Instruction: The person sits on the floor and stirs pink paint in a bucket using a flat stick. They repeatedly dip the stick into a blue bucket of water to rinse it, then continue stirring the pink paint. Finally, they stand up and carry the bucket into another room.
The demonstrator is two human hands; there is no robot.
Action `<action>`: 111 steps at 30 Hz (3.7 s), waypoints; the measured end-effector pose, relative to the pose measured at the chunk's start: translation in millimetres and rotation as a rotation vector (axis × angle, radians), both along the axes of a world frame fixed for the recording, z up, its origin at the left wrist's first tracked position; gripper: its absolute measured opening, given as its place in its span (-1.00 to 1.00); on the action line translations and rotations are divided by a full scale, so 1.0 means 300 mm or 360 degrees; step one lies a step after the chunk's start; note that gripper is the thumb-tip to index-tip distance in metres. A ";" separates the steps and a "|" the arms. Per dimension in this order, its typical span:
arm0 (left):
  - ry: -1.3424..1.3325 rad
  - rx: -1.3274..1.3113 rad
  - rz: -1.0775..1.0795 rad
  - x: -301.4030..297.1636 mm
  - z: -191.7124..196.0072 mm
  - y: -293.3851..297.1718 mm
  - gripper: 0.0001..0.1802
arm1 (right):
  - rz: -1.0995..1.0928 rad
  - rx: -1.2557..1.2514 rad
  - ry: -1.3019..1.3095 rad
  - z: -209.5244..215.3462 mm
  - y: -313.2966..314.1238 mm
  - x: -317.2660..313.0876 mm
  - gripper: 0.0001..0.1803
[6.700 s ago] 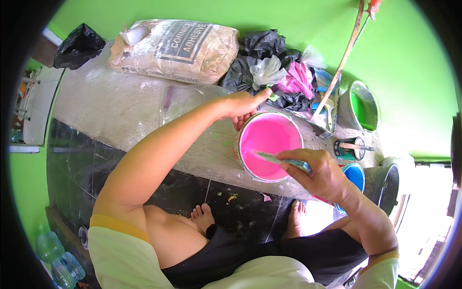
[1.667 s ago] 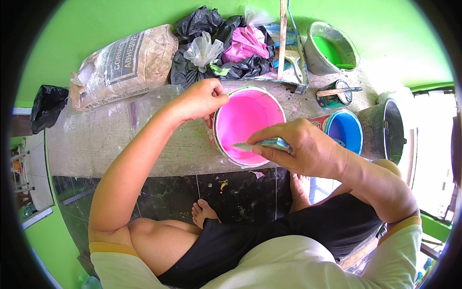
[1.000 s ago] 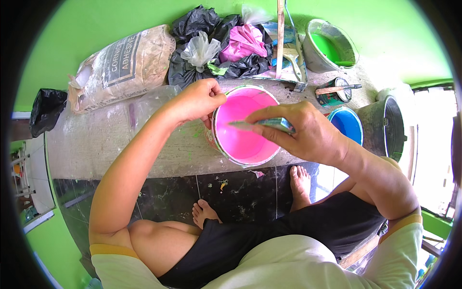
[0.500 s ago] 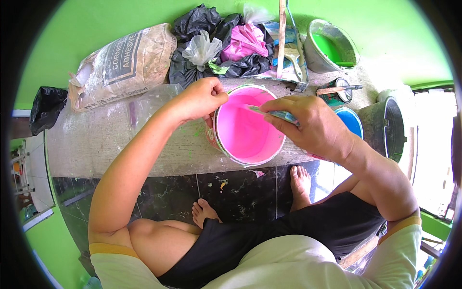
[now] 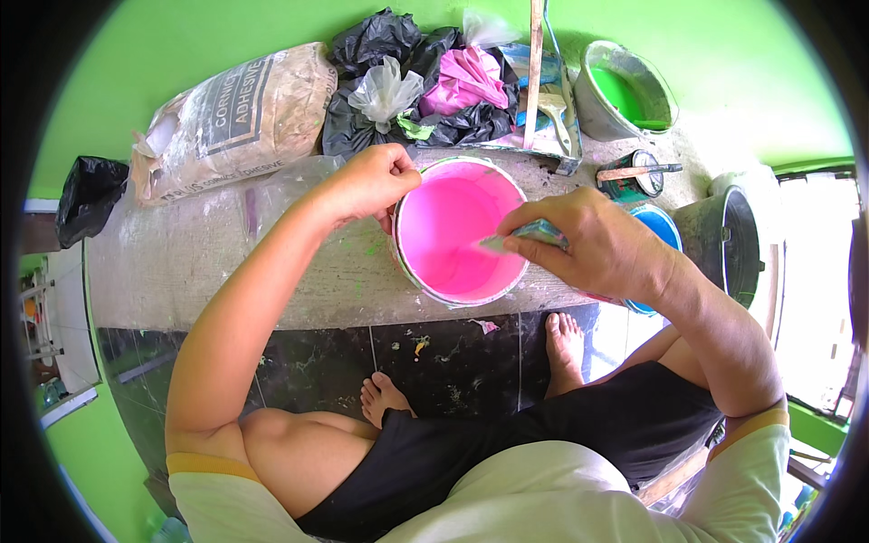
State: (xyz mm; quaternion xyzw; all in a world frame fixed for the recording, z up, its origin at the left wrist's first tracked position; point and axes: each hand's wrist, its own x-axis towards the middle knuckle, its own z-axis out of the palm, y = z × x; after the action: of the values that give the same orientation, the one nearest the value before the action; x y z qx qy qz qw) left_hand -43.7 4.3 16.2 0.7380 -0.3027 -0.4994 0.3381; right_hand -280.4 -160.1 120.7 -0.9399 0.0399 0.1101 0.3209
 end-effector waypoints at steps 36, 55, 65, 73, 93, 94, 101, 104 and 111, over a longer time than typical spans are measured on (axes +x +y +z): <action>-0.0023 0.0125 -0.0006 0.114 -0.074 0.035 -0.62 | -0.1102 0.0957 0.0077 -0.166 -0.135 0.119 -0.45; -0.0669 -0.0876 0.0483 -0.139 0.289 -0.102 -0.79 | -0.0318 -0.0122 -0.0467 -0.112 -0.245 0.169 -0.25; 0.0243 -0.0351 -0.0485 -0.629 0.215 -0.155 -0.73 | -0.0359 -0.0687 -0.0732 -0.028 -0.495 -0.143 -0.67; 0.0541 -0.0224 0.0439 -1.036 -0.233 -0.369 -0.22 | -0.0839 -0.0617 0.0301 -0.344 -0.685 -0.770 -0.46; 0.0621 -0.0104 0.1120 -0.999 -0.024 -0.231 -0.46 | -0.0232 -0.0479 0.0026 -0.098 -0.521 -0.531 -0.23; 0.0585 -0.0081 0.1077 -0.972 0.012 -0.208 -0.48 | -0.0209 -0.0491 0.0039 -0.072 -0.509 -0.505 -0.24; 0.1038 -0.0255 0.1320 -0.823 0.212 -0.024 -0.56 | -0.0167 -0.0428 0.0218 0.147 -0.358 -0.281 -0.35; 0.1134 -0.0251 0.1423 -0.782 0.258 0.032 -0.57 | -0.0110 -0.0418 0.0258 0.187 -0.303 -0.205 -0.37; 0.1266 -0.0196 0.1437 -0.713 0.250 0.107 -0.58 | 0.0016 -0.0470 0.0397 0.234 -0.228 -0.066 -0.37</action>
State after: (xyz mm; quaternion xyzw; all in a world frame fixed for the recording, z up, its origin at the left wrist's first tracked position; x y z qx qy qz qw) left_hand -257.4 36.5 91.3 0.5292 0.1619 -0.5257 0.6461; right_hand -300.1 -228.6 191.0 -0.9560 0.0904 0.2203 0.1715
